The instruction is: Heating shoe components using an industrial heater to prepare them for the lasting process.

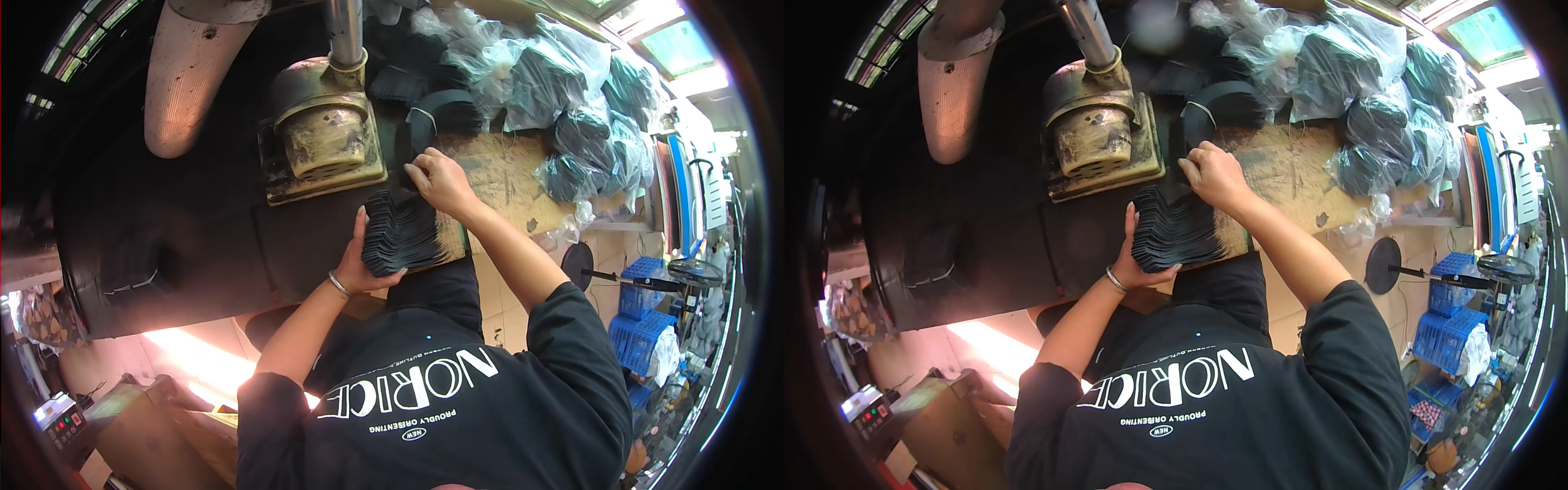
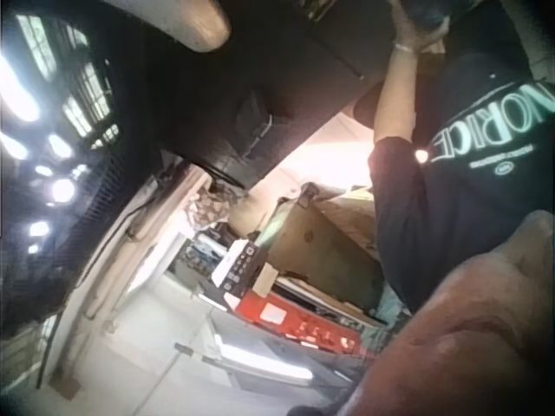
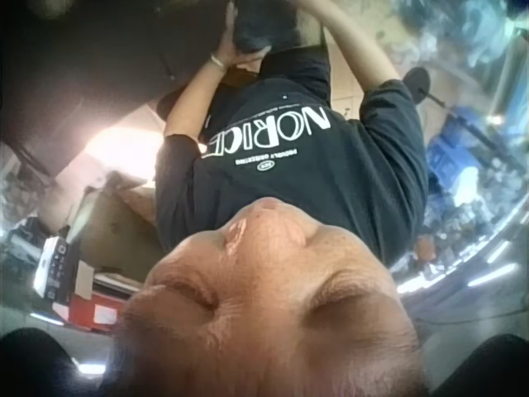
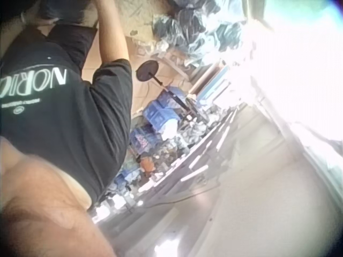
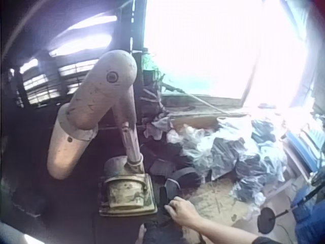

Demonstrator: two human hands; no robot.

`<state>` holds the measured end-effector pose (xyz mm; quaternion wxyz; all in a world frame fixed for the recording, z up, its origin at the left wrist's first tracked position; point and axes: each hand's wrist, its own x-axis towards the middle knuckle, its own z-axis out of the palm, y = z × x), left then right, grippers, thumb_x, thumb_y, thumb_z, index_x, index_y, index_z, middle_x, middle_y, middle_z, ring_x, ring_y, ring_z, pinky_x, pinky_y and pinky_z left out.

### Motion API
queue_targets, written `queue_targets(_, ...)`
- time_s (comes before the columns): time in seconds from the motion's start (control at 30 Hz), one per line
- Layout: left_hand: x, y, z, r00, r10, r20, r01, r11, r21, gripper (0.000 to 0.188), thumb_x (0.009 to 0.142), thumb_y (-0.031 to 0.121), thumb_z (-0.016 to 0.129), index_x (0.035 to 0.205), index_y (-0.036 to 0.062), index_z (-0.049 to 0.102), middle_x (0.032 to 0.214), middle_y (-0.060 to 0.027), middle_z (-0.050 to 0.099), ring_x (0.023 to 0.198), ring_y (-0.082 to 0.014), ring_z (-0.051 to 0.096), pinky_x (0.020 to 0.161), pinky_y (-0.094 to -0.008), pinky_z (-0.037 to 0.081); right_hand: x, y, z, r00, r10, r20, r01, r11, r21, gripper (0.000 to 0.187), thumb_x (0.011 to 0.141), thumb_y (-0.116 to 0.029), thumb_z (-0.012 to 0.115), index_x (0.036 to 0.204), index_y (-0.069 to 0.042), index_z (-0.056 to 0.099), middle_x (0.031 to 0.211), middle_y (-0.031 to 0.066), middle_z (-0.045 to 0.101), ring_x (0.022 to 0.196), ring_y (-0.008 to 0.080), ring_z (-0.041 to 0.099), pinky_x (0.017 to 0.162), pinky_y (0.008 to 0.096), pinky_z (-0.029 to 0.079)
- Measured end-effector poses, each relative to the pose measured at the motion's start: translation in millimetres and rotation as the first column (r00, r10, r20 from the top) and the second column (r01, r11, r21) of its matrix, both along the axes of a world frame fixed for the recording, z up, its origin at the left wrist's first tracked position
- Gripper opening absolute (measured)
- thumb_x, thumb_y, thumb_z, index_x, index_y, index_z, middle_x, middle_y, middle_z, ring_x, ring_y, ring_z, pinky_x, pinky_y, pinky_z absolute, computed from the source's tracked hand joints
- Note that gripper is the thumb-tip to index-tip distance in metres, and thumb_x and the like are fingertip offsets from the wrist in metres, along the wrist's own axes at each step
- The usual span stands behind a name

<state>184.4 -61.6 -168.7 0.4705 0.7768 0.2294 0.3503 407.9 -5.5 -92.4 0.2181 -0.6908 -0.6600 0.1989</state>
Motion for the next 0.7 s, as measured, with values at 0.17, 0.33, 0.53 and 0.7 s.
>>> queue_targets(0.17,-1,2,0,0.998,-0.015,-0.056,0.018,0.999,0.037,0.131,0.064,0.022,0.083,0.143,-0.0016,-0.019,0.129,-0.0166,0.051,0.124,-0.0291,0.048,0.117,-0.0428,0.012,0,7,-3,0.862,0.489,-0.135,-0.437,0.851,0.29,0.011,0.082,-0.011,0.065,0.09,-0.004,0.067,0.085,0.0123,0.064,0.081,0.0336,0.063,0.071,0.0416,0.05)
queue_targets(0.33,2,-5,-4,0.991,0.071,0.117,-0.047,0.98,-0.195,0.13,0.064,0.025,0.083,0.145,-0.0012,-0.015,0.13,-0.018,0.051,0.129,-0.029,0.045,0.118,-0.0428,0.008,3,-1,-25,0.721,0.663,-0.202,-0.664,0.744,0.072,0.016,0.082,-0.007,0.062,0.097,-0.001,0.065,0.091,0.0159,0.067,0.087,0.036,0.064,0.077,0.0419,0.051)
queue_targets(0.53,-1,5,20,0.918,-0.036,-0.396,0.111,0.98,0.167,0.129,0.064,0.018,0.081,0.146,0.0028,-0.018,0.135,-0.0193,0.046,0.13,-0.0283,0.043,0.117,-0.0409,0.017,6,-28,-27,0.778,0.57,-0.264,-0.553,0.821,0.142,0.023,0.084,-0.006,0.056,0.105,-0.002,0.062,0.099,0.016,0.066,0.094,0.0374,0.062,0.083,0.0442,0.048)
queue_targets(0.7,13,-8,23,0.99,0.105,0.093,-0.061,0.919,-0.389,0.129,0.066,0.013,0.078,0.146,0.0067,-0.024,0.138,-0.0178,0.041,0.13,-0.0271,0.043,0.111,-0.0423,0.032,2,-43,-34,0.82,0.543,-0.184,-0.511,0.837,0.193,0.028,0.082,-0.004,0.056,0.11,-0.003,0.057,0.098,0.0141,0.063,0.097,0.0343,0.06,0.089,0.0429,0.045)
